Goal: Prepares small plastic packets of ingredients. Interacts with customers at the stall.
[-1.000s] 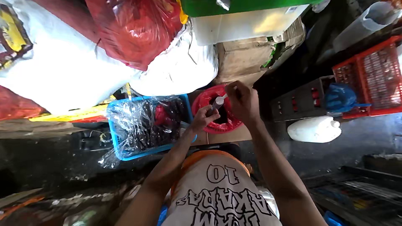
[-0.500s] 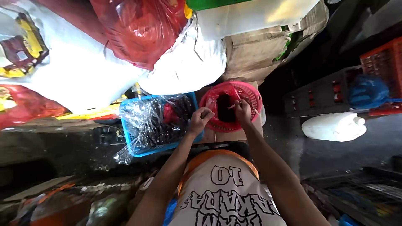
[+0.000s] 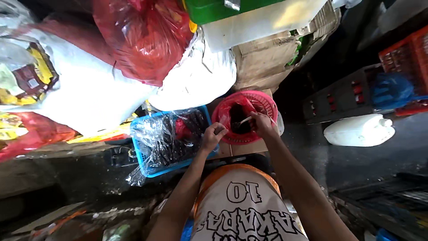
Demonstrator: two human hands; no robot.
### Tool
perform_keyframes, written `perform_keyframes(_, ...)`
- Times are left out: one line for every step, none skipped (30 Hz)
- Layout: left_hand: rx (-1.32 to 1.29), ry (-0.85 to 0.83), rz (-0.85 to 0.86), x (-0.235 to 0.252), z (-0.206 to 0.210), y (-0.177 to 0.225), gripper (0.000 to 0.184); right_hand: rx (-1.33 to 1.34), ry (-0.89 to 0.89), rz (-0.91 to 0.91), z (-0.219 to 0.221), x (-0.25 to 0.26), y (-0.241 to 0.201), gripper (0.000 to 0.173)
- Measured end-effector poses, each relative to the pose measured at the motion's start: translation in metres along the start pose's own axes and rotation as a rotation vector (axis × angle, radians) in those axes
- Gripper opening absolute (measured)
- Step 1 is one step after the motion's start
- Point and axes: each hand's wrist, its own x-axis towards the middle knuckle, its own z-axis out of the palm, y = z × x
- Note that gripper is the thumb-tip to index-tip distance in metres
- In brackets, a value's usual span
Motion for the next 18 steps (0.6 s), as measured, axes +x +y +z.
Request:
perform_keyframes(0.003,-0.007,-0.001,0.002,-0.002,0.0,0.013,0.031,-0.012,-0.022,-0.001,-0.004,-0.006,0.031)
perform_keyframes(0.002,-0.017,-0.003,0.004,-0.003,0.0,0.014,0.057,-0.01,-0.045,0.0,-0.01,-0.013,0.03)
perform_keyframes(-0.005,-0.033,-0.006,0.006,-0.004,0.0,0.014,0.077,-0.002,-0.07,0.0,-0.016,-0.02,0.03)
perform_keyframes(-0.017,-0.049,-0.008,0.008,-0.005,0.001,0.014,0.09,0.01,-0.091,0.001,-0.022,-0.028,0.028)
perform_keyframes(-0.03,-0.066,-0.005,0.01,-0.005,0.001,0.015,0.095,0.018,-0.116,0.001,-0.027,-0.037,0.027)
perform_keyframes(-0.04,-0.085,0.004,0.012,-0.005,0.003,0.014,0.096,0.012,-0.146,0.0,-0.031,-0.045,0.028)
perform_keyframes(-0.047,-0.107,0.015,0.014,-0.005,0.004,0.014,0.096,0.007,-0.182,-0.001,-0.036,-0.053,0.028)
perform_keyframes(-0.043,-0.13,0.023,0.015,-0.005,0.005,0.013,0.09,0.003,-0.214,-0.001,-0.04,-0.061,0.029)
perform_keyframes(-0.033,-0.15,0.024,0.016,-0.006,0.006,0.014,0.089,-0.006,-0.241,0.0,-0.045,-0.069,0.029)
perform_keyframes(-0.022,-0.163,0.022,0.017,-0.006,0.008,0.014,0.1,-0.016,-0.268,0.001,-0.048,-0.076,0.028)
perform_keyframes(-0.014,-0.17,0.019,0.019,-0.005,0.009,0.015,0.101,-0.024,-0.29,0.002,-0.052,-0.082,0.028)
perform_keyframes(-0.017,-0.175,0.025,0.019,-0.003,0.01,0.015,0.101,-0.025,-0.313,0.002,-0.055,-0.087,0.028)
perform_keyframes(-0.031,-0.18,0.042,0.02,-0.002,0.011,0.015,0.09,-0.026,-0.337,0.003,-0.058,-0.091,0.03)
perform_keyframes(-0.045,-0.187,0.056,0.021,0.0,0.012,0.015,0.075,-0.03,-0.359,0.005,-0.06,-0.094,0.03)
perform_keyframes(-0.057,-0.195,0.062,0.022,0.001,0.014,0.015,0.053,-0.037,-0.378,0.007,-0.061,-0.096,0.031)
perform_keyframes(-0.063,-0.2,0.061,0.022,0.001,0.016,0.016,0.027,-0.046,-0.399,0.009,-0.063,-0.097,0.03)
perform_keyframes(-0.073,-0.202,0.056,0.022,0.002,0.018,0.016,-0.005,-0.047,-0.43,0.013,-0.063,-0.096,0.03)
perform_keyframes(-0.086,-0.204,0.055,0.022,0.003,0.019,0.017,-0.057,-0.044,-0.477,0.016,-0.064,-0.095,0.03)
